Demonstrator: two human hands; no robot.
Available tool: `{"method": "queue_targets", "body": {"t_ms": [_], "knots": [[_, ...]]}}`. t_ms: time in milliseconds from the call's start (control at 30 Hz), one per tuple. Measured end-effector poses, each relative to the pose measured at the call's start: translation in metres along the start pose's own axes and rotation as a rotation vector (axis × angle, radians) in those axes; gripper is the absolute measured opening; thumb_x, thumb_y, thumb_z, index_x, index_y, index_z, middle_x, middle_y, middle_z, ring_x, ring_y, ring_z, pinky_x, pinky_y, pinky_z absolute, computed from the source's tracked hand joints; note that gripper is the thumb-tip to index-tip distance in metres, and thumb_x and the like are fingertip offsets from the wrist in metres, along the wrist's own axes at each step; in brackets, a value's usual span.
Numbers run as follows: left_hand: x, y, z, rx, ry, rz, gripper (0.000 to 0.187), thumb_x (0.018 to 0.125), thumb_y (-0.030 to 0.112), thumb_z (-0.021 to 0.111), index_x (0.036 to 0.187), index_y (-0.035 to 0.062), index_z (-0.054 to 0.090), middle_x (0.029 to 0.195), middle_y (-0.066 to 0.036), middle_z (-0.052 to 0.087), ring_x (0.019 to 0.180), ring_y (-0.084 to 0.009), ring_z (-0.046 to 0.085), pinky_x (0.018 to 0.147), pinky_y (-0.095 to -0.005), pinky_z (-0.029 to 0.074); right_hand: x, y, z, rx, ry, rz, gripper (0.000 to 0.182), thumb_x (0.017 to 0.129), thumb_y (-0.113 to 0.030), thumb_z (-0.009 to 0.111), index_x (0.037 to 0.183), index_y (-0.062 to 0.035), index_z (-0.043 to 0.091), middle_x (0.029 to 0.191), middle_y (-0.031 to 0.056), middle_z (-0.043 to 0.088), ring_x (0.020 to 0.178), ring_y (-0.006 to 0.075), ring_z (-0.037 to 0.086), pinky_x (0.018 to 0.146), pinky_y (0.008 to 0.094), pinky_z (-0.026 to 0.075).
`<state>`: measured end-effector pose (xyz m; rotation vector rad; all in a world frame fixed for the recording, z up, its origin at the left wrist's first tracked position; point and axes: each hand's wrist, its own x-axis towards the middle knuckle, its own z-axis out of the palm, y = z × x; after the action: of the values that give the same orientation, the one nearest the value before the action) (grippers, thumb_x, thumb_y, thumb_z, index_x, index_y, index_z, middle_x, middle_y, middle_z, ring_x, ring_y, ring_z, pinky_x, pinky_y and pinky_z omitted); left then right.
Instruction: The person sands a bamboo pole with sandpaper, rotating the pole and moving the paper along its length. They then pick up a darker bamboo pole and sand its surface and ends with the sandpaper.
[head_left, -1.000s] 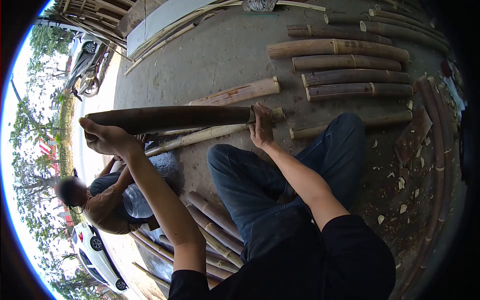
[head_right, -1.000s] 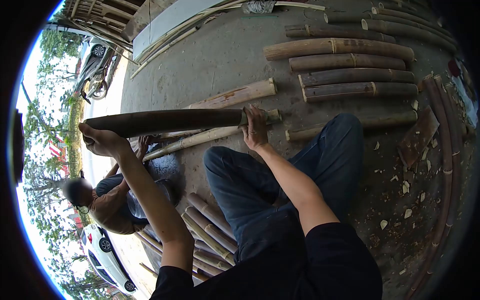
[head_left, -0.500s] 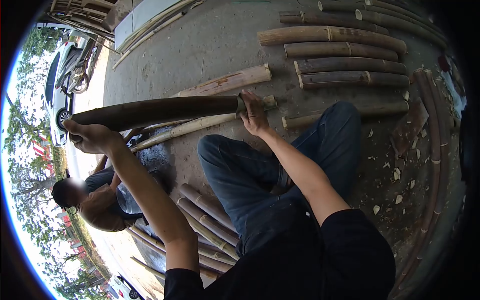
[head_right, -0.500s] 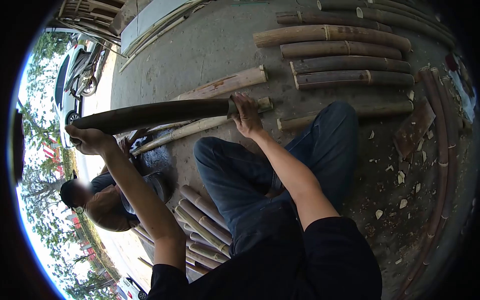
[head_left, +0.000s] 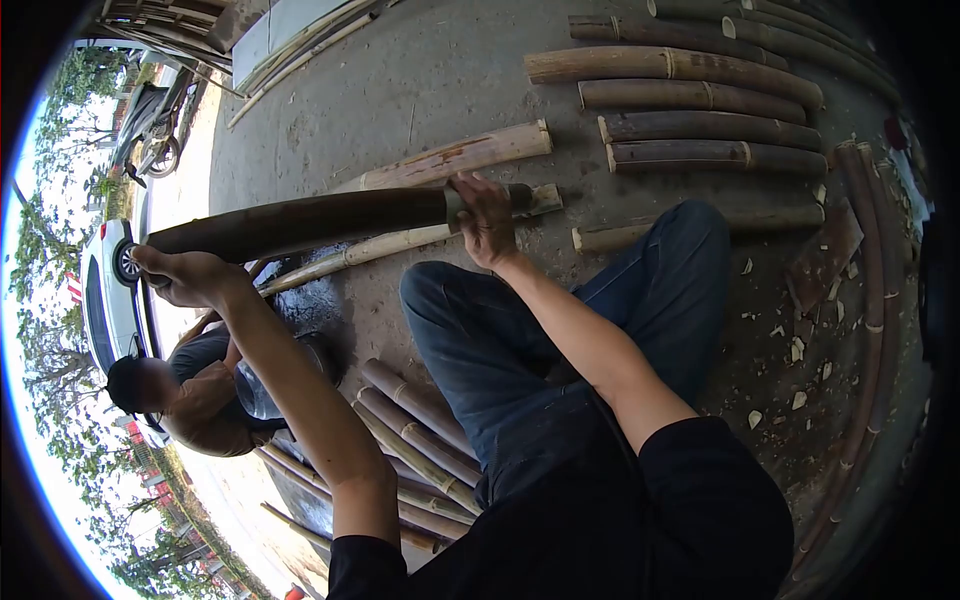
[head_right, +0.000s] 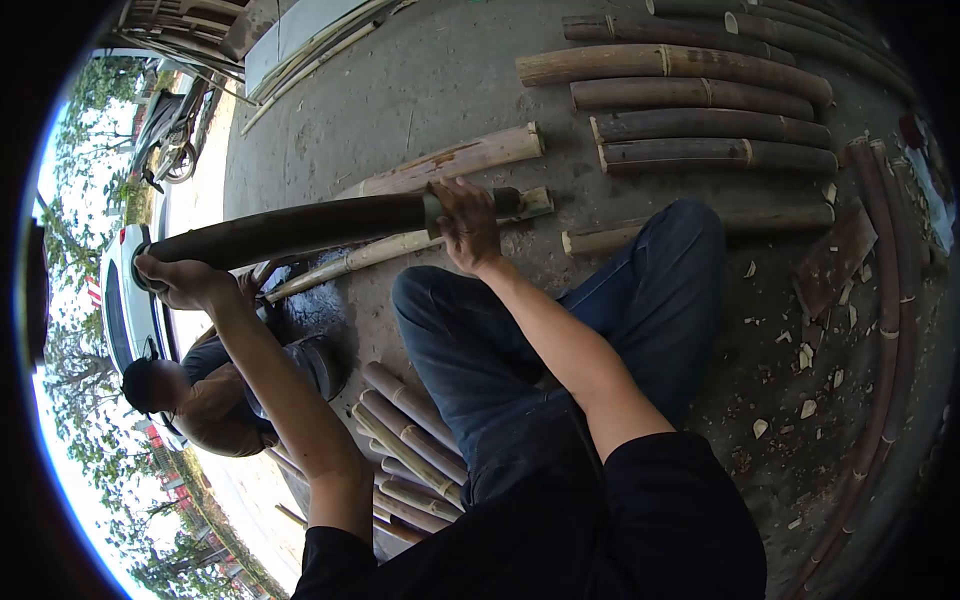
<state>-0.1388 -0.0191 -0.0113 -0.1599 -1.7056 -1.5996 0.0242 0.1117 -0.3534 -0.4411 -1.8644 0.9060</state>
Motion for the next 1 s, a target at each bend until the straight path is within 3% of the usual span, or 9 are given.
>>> {"method": "queue_targets", "body": {"t_ms": [67, 133, 233, 367, 467, 633, 733, 833, 1000], "knots": [[-0.004, 0.004, -0.006, -0.035, -0.027, -0.028, 0.068, 0.104, 0.058, 0.052, 0.125, -0.0068, 0.058, 0.114, -0.020, 0.068, 0.094, -0.0323, 0.072, 0.084, -0.0424, 0.064, -0.022, 0.065, -0.017, 0.013, -0.023, 0.041, 0.049, 0.109, -0.045, 0.038, 0.134, -0.0096, 0.061, 0.131, 0.0161, 0.064, 0.122, 0.0398, 0.058, 0.106, 0.0516, 0.041], [-0.008, 0.006, -0.010, -0.072, -0.047, -0.055, 0.070, 0.103, 0.061, 0.050, 0.124, -0.0059, 0.056, 0.110, -0.021, 0.067, 0.091, -0.0329, 0.071, 0.080, -0.0441, 0.064, -0.031, 0.114, -0.019, 0.069, -0.240, 0.389, 0.046, 0.108, -0.042, 0.040, 0.123, -0.0082, 0.066, 0.117, 0.0179, 0.070, 0.110, 0.0404, 0.063, 0.099, 0.0495, 0.046], [-0.010, 0.008, -0.013, -0.127, -0.065, -0.064, 0.071, 0.103, 0.064, 0.047, 0.120, -0.0048, 0.055, 0.105, -0.020, 0.065, 0.088, -0.0329, 0.070, 0.075, -0.0453, 0.064, 0.014, 0.055, -0.007, -0.088, -0.290, 0.595, 0.041, 0.106, -0.037, 0.044, 0.120, -0.0079, 0.068, 0.109, 0.0195, 0.071, 0.103, 0.0412, 0.065, 0.094, 0.0492, 0.048], [-0.013, 0.013, -0.008, -0.117, -0.112, -0.079, 0.071, 0.103, 0.065, 0.045, 0.118, -0.0040, 0.056, 0.105, -0.021, 0.065, 0.088, -0.0318, 0.070, 0.076, -0.0444, 0.064, 0.057, -0.079, 0.002, 0.333, -0.056, 0.063, 0.042, 0.107, -0.039, 0.043, 0.127, -0.0085, 0.064, 0.116, 0.0171, 0.069, 0.110, 0.0389, 0.062, 0.100, 0.0491, 0.044], [-0.021, 0.018, -0.010, -0.103, -0.101, -0.100, 0.072, 0.103, 0.066, 0.043, 0.116, -0.0034, 0.057, 0.104, -0.021, 0.066, 0.088, -0.0312, 0.070, 0.077, -0.0442, 0.064, 0.048, -0.084, 0.002, 0.232, 0.035, -0.009, 0.045, 0.108, -0.042, 0.041, 0.132, -0.0097, 0.061, 0.124, 0.0154, 0.066, 0.116, 0.0368, 0.058, 0.104, 0.0490, 0.041], [-0.012, 0.007, -0.019, -0.158, -0.097, -0.057, 0.069, 0.105, 0.065, 0.040, 0.110, -0.0010, 0.060, 0.098, -0.018, 0.067, 0.088, -0.0292, 0.070, 0.080, -0.0423, 0.062, -0.023, 0.071, -0.030, 0.040, -0.161, 0.317, 0.044, 0.106, -0.037, 0.040, 0.123, -0.0067, 0.067, 0.120, 0.0177, 0.068, 0.112, 0.0391, 0.062, 0.100, 0.0494, 0.043], [-0.022, 0.021, -0.009, -0.200, -0.135, -0.047, 0.072, 0.104, 0.068, 0.041, 0.111, -0.0014, 0.061, 0.098, -0.017, 0.067, 0.088, -0.0281, 0.070, 0.081, -0.0411, 0.062, -0.007, 0.074, -0.024, 0.067, -0.213, 0.396, 0.046, 0.105, -0.037, 0.041, 0.117, -0.0047, 0.071, 0.117, 0.0181, 0.070, 0.110, 0.0386, 0.064, 0.096, 0.0487, 0.045], [-0.027, 0.031, 0.003, -0.235, -0.164, -0.002, 0.076, 0.102, 0.070, 0.043, 0.113, -0.0020, 0.062, 0.098, -0.016, 0.069, 0.087, -0.0276, 0.070, 0.082, -0.0407, 0.061, 0.058, -0.037, -0.014, 0.279, -0.199, 0.345, 0.045, 0.103, -0.040, 0.044, 0.107, -0.0074, 0.075, 0.106, 0.0175, 0.074, 0.103, 0.0375, 0.068, 0.093, 0.0472, 0.048], [-0.054, 0.057, 0.007, -0.279, -0.260, 0.015, 0.079, 0.102, 0.072, 0.038, 0.111, -0.0030, 0.064, 0.096, -0.017, 0.070, 0.086, -0.0280, 0.071, 0.081, -0.0406, 0.061, 0.132, -0.187, -0.042, 0.443, -0.009, 0.067, 0.044, 0.105, -0.044, 0.047, 0.125, -0.0109, 0.068, 0.108, 0.0133, 0.071, 0.105, 0.0353, 0.066, 0.096, 0.0460, 0.047]]}}
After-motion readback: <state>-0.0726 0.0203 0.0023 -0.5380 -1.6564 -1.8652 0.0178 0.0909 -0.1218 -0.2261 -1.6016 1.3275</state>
